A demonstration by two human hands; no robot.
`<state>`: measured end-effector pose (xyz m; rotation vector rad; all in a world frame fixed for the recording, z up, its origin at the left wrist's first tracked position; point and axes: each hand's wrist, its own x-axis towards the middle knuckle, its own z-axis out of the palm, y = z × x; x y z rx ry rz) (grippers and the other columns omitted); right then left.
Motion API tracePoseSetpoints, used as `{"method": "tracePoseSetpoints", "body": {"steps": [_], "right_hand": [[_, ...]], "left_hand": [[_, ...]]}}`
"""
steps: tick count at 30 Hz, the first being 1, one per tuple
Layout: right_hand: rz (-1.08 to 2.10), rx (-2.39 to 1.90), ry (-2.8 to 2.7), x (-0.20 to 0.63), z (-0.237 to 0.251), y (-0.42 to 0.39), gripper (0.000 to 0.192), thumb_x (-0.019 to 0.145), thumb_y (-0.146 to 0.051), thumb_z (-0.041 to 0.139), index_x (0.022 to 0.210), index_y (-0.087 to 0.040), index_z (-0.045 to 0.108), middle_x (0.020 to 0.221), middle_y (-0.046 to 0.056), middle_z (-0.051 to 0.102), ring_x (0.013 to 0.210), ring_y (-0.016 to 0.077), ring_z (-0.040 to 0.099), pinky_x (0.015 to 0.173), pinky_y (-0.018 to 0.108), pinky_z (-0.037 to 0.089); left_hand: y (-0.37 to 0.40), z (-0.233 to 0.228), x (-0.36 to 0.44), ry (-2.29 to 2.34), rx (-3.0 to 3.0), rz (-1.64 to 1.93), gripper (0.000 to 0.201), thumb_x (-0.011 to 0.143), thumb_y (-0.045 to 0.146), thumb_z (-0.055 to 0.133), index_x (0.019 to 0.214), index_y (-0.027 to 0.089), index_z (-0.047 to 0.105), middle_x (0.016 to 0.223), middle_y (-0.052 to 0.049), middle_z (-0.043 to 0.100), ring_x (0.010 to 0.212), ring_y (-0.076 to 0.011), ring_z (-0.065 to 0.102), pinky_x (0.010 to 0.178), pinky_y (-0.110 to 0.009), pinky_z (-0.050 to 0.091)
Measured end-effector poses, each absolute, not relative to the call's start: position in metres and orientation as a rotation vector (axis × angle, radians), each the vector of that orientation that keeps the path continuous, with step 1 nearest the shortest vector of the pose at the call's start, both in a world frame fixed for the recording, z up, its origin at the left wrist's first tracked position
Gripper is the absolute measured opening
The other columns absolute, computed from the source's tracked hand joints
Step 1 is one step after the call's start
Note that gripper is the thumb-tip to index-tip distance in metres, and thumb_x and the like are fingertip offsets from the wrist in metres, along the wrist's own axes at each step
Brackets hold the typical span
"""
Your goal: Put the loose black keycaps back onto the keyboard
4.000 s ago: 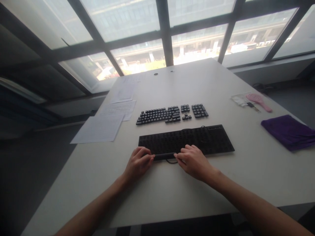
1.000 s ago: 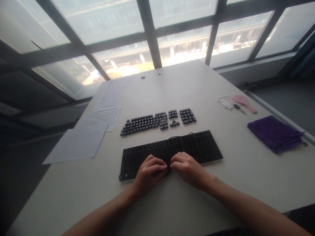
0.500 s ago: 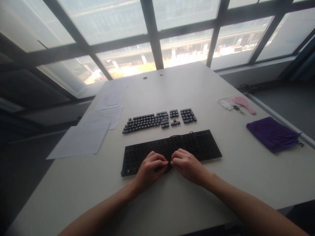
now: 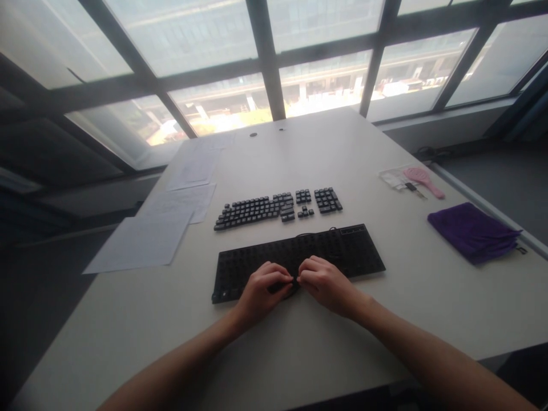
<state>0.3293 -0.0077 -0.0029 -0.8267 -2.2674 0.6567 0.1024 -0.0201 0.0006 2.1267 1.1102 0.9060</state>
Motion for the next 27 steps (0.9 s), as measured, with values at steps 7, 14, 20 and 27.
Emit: {"method": "tracePoseSetpoints", "body": {"steps": [7,14,20,27], "right_hand": [[0.665,-0.819,-2.257,0.329,-0.003,-0.007,0.016,0.098,-0.014,0.058,0.085,-0.019,0.065,0.093,0.007,0.065,0.087,0.0193,0.058,0.076,0.032,0.049],[0.683,-0.827,-2.257,0.33,-0.005,-0.008,0.016,0.099,-0.014,0.057,0.086,-0.019,0.066,0.094,0.007,0.065,0.087,0.0196,0.058,0.077,0.033,0.049],[0.683,-0.83,-2.25,0.331,-0.004,-0.008,0.018,0.1,-0.015,0.056,0.085,-0.019,0.066,0.093,0.007,0.065,0.087,0.0194,0.058,0.077,0.034,0.049],[0.664,-0.844,-2.263,0.329,-0.005,-0.008,0.021,0.1,-0.015,0.055,0.083,-0.019,0.064,0.094,0.007,0.064,0.088,0.019,0.057,0.077,0.033,0.048]], "left_hand": [[-0.013,0.006,0.098,1.119,1.929,0.965,0.006,0.087,0.016,0.074,0.09,0.02,0.077,0.094,-0.005,0.074,0.08,-0.0164,0.068,0.066,-0.027,0.052],[-0.021,-0.005,0.102,1.073,2.134,0.978,0.006,0.089,0.018,0.072,0.091,0.022,0.077,0.094,-0.005,0.074,0.086,-0.0183,0.066,0.078,-0.033,0.054],[-0.021,-0.004,0.103,1.058,2.271,0.973,0.005,0.091,0.018,0.07,0.089,0.021,0.075,0.092,-0.005,0.072,0.084,-0.0167,0.062,0.078,-0.033,0.051],[-0.021,-0.002,0.106,1.052,2.429,0.881,0.017,0.097,0.018,0.062,0.084,0.019,0.073,0.091,-0.006,0.068,0.084,-0.0176,0.056,0.075,-0.033,0.051]]}}
